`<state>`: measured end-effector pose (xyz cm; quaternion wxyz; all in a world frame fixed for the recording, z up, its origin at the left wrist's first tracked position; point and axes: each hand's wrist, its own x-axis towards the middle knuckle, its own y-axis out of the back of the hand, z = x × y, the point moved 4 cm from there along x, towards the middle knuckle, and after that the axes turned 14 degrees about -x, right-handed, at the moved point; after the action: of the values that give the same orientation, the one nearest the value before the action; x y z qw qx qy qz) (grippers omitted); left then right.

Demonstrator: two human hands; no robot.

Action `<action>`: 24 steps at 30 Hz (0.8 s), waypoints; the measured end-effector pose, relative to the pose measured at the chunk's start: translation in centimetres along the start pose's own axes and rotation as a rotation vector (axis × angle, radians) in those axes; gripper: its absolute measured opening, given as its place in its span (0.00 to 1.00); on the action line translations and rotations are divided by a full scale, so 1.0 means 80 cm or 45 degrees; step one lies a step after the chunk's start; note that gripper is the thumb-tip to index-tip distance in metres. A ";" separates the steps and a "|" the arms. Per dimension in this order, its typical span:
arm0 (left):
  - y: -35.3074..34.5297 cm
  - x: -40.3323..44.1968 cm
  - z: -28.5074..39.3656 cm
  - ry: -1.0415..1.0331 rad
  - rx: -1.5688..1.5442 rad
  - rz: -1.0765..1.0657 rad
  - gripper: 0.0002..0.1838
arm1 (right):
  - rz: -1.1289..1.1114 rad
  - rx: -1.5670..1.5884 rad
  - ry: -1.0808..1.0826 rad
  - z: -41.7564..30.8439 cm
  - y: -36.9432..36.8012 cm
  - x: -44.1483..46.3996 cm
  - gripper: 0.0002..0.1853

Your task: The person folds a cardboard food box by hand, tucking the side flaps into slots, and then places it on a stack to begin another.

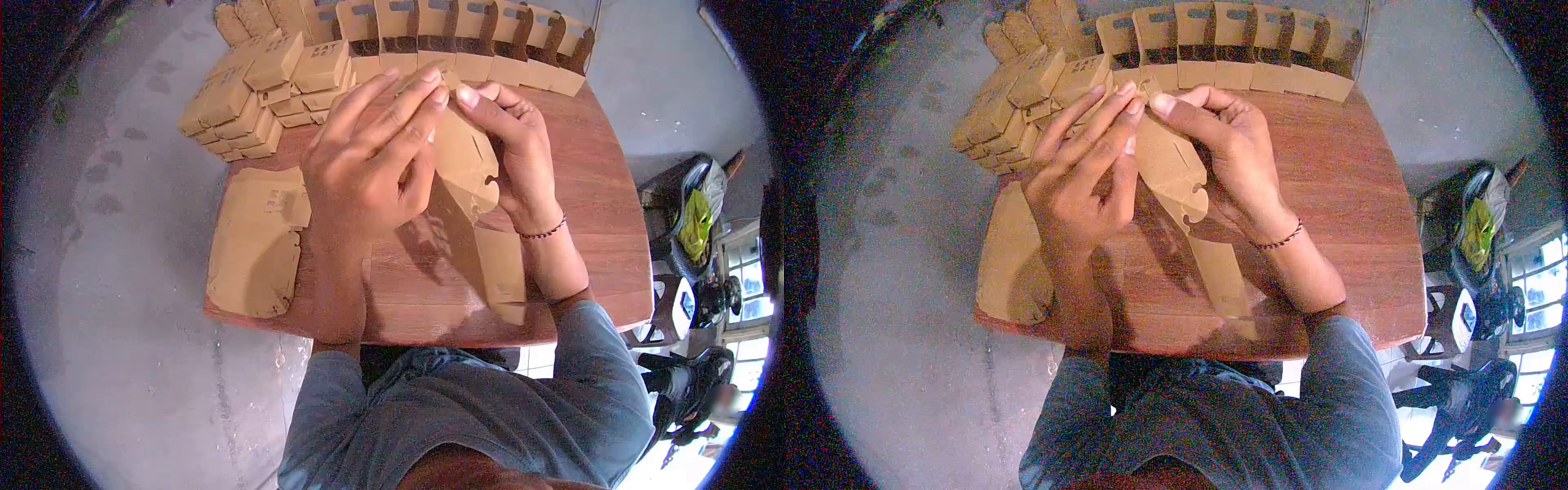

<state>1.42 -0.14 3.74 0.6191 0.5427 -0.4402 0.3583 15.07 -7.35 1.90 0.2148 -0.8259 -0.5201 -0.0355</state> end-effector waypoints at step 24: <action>-0.003 -0.003 0.004 0.062 0.158 0.069 0.17 | 0.040 -0.169 0.127 0.003 0.008 0.000 0.03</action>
<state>1.53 -0.45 3.40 0.5849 0.5590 -0.4164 0.4147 15.60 -7.50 1.48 0.1857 -0.8436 -0.4921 -0.1078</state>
